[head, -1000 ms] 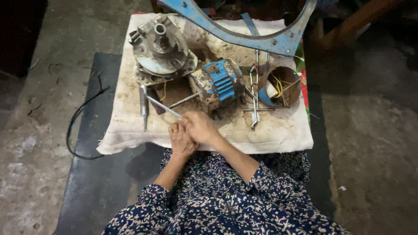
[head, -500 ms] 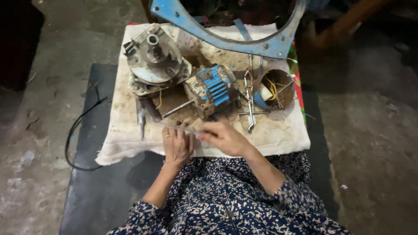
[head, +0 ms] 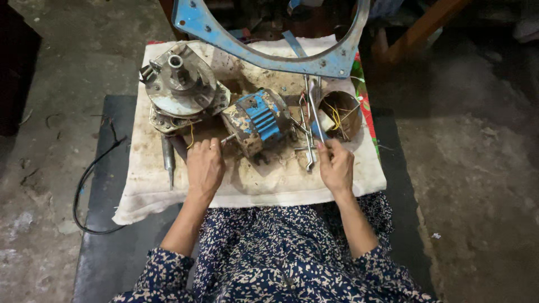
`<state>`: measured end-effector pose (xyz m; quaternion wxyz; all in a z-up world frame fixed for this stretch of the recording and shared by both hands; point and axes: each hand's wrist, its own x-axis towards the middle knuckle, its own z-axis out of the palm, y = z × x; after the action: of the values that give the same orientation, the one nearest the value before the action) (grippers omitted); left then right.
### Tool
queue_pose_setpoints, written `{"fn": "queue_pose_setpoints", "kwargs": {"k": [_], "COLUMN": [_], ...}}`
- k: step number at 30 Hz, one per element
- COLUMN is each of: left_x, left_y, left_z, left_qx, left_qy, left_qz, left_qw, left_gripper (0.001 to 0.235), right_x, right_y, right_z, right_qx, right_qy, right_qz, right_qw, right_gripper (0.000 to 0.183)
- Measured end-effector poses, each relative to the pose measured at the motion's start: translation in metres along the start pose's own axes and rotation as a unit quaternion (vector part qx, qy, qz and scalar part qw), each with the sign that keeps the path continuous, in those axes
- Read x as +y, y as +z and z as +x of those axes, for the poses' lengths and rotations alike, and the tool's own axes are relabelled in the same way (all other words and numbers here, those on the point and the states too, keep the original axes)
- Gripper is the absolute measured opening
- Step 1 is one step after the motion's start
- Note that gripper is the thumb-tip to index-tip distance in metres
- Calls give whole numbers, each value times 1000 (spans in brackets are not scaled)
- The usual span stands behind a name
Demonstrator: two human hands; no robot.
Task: The person works on a small blue electric motor placed on a white cloth. They use a thin metal rod to probe and adjust the motor's internal components, then switch to a wrench to tighten or loosen parts on the motor's end. The person repeatedly rotates the motor to access different sides while continuing to manipulate its components.
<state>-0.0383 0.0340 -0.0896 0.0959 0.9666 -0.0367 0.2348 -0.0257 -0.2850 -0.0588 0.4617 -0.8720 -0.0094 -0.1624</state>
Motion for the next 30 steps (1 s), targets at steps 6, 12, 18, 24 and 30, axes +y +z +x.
{"fn": "queue_pose_setpoints", "kwargs": {"k": [6,12,18,24,30], "left_x": [-19,-42,-74,-72,-37], "left_y": [3,24,52,69,42], "left_z": [12,24,36,28,9], "left_qx": [-113,-139,-346,-261,2], "left_qy": [-17,-34,-227,-229,-23], "left_qz": [-70,-150,-412,-366,-98], "left_qw": [991,978,811,864,995], "left_gripper": [18,29,51,63,44], "right_x": [3,10,17,19,16], "right_y": [6,13,26,39,43], "right_z": [12,11,3,9,23], "right_qx": [33,19,-29,-25,-50], "right_qy": [-25,-16,-3,1,-10], "right_qz": [-2,-37,-36,-91,-118], "right_qw": [999,999,999,996,992], "right_gripper": [22,25,28,32,34]}}
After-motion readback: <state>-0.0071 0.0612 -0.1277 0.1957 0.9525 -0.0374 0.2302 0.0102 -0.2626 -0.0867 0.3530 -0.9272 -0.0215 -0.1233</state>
